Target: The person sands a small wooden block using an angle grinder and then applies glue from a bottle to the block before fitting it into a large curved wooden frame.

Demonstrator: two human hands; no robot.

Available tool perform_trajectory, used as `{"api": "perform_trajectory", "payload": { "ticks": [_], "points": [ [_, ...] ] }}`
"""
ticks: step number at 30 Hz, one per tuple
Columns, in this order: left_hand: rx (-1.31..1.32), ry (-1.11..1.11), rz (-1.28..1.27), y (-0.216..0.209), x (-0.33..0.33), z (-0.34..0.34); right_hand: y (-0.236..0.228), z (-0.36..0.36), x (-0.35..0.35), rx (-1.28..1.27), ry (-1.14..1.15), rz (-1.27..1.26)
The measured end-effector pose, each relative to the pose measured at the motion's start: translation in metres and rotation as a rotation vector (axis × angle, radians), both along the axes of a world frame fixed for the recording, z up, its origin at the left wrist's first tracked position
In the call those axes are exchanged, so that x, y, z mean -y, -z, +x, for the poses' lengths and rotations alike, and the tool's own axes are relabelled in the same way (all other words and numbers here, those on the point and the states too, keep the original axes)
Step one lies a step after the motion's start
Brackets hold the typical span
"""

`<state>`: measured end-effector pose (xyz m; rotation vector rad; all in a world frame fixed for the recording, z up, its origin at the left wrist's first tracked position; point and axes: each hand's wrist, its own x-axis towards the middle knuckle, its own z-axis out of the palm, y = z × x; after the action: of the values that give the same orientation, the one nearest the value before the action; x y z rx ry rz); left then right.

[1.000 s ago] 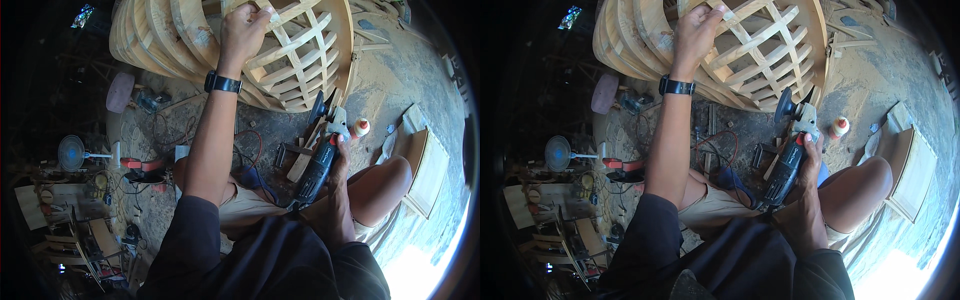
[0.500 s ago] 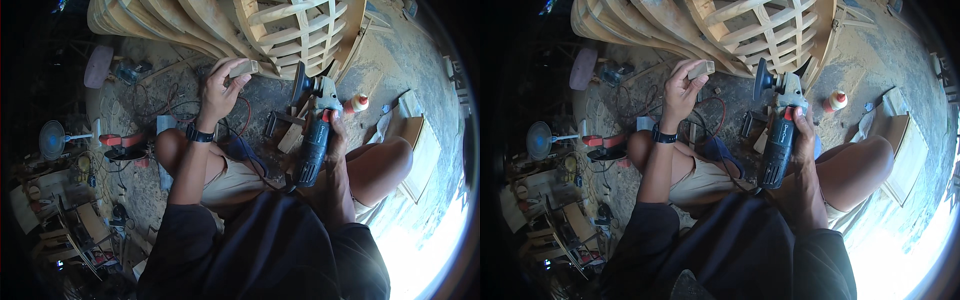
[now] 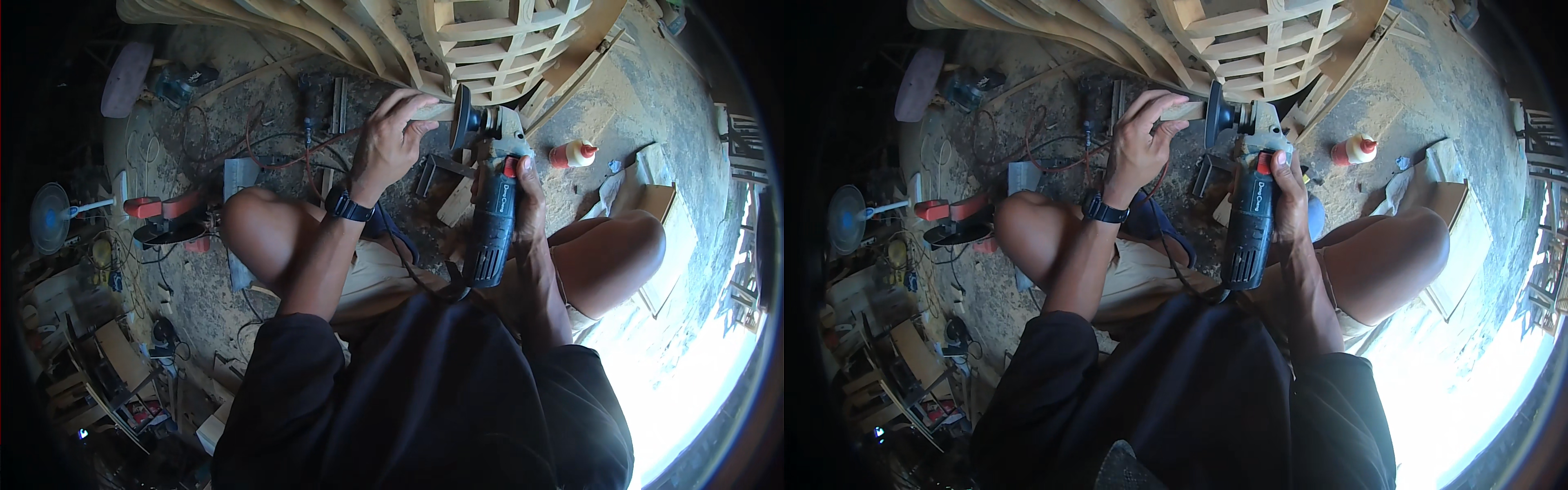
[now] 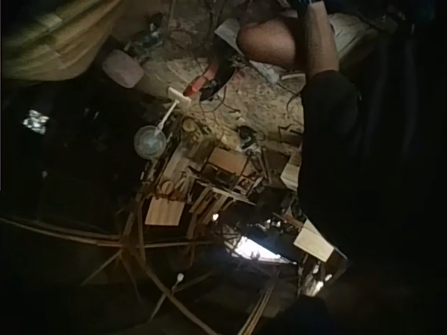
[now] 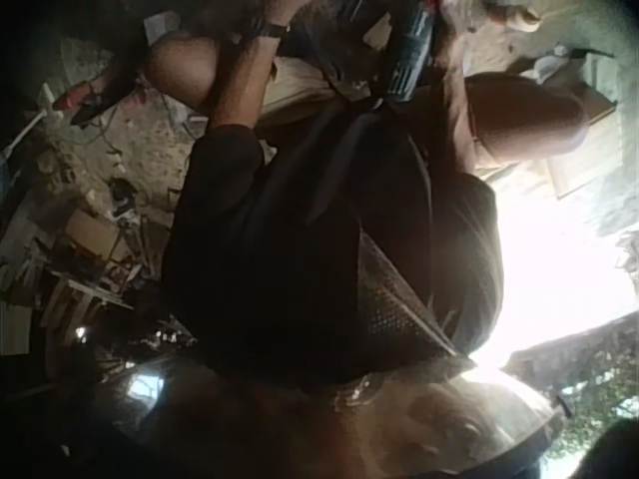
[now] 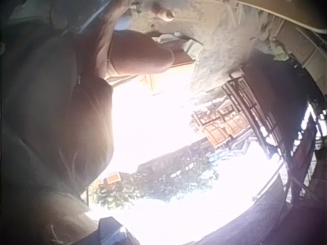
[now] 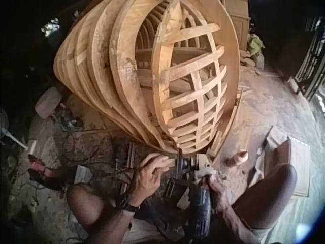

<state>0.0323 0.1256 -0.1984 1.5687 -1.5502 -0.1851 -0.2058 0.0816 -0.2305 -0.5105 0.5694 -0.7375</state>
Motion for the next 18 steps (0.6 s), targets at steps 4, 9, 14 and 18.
{"api": "perform_trajectory", "payload": {
  "ticks": [4,9,14,18],
  "points": [
    [-0.047,0.021,0.014,-0.003,-0.001,0.002,-0.007,0.003,-0.004,-0.005,0.016,0.057],
    [0.011,0.059,-0.036,0.001,-0.001,0.0,-0.001,-0.003,0.0,-0.056,0.024,0.06],
    [-0.034,0.057,-0.001,0.002,-0.003,-0.004,0.002,-0.006,0.0,-0.049,0.026,0.103],
    [0.023,0.048,-0.026,0.002,-0.002,-0.005,0.002,-0.007,0.0,-0.035,0.023,0.115]
  ]
}}
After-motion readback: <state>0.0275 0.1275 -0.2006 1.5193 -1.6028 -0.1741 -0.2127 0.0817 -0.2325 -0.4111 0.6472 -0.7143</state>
